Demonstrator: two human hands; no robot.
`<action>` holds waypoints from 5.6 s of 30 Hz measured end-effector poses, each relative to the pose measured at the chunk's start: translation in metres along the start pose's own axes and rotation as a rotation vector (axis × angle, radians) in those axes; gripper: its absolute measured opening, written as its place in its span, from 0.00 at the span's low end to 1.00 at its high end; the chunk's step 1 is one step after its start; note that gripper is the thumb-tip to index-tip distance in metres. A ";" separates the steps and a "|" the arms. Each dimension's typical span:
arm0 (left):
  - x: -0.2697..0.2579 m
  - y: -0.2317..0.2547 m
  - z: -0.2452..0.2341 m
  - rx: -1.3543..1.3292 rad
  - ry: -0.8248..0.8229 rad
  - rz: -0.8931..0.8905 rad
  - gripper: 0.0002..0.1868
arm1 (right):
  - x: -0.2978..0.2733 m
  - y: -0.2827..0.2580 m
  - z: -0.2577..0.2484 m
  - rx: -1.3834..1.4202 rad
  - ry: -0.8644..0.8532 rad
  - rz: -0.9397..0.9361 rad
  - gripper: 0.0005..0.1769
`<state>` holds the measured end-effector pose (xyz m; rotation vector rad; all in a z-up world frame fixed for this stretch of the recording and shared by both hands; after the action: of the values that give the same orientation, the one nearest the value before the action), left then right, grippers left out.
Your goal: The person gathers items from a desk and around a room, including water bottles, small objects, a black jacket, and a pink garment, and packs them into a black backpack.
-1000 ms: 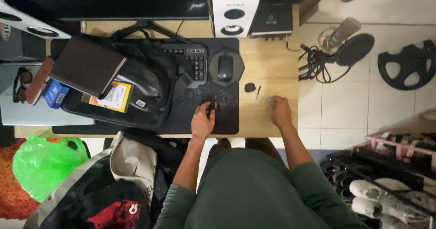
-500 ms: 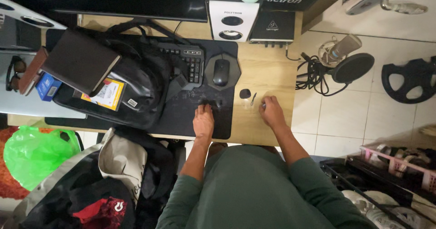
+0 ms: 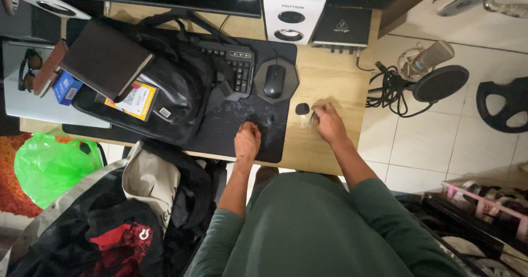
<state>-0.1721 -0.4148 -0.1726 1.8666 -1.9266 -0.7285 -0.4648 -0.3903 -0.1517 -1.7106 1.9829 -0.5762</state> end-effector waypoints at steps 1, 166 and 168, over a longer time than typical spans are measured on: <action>-0.003 0.000 -0.003 -0.103 0.022 -0.025 0.06 | 0.000 0.002 0.002 -0.017 -0.003 0.008 0.13; -0.008 -0.005 0.041 -1.820 -0.469 -0.701 0.24 | -0.013 -0.139 0.043 0.502 -0.289 0.137 0.14; -0.010 -0.008 0.039 -1.833 -0.488 -0.700 0.25 | -0.012 -0.151 0.037 0.405 -0.298 0.104 0.13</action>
<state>-0.1878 -0.4008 -0.2074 0.9154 -0.0179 -2.1583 -0.3202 -0.4001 -0.0925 -1.3497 1.6057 -0.5977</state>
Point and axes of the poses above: each hand's wrist, its own x-axis towards the middle knuckle, its own z-axis out of the palm, y = z × x, the point moved 2 cm from there along x, towards the middle knuckle
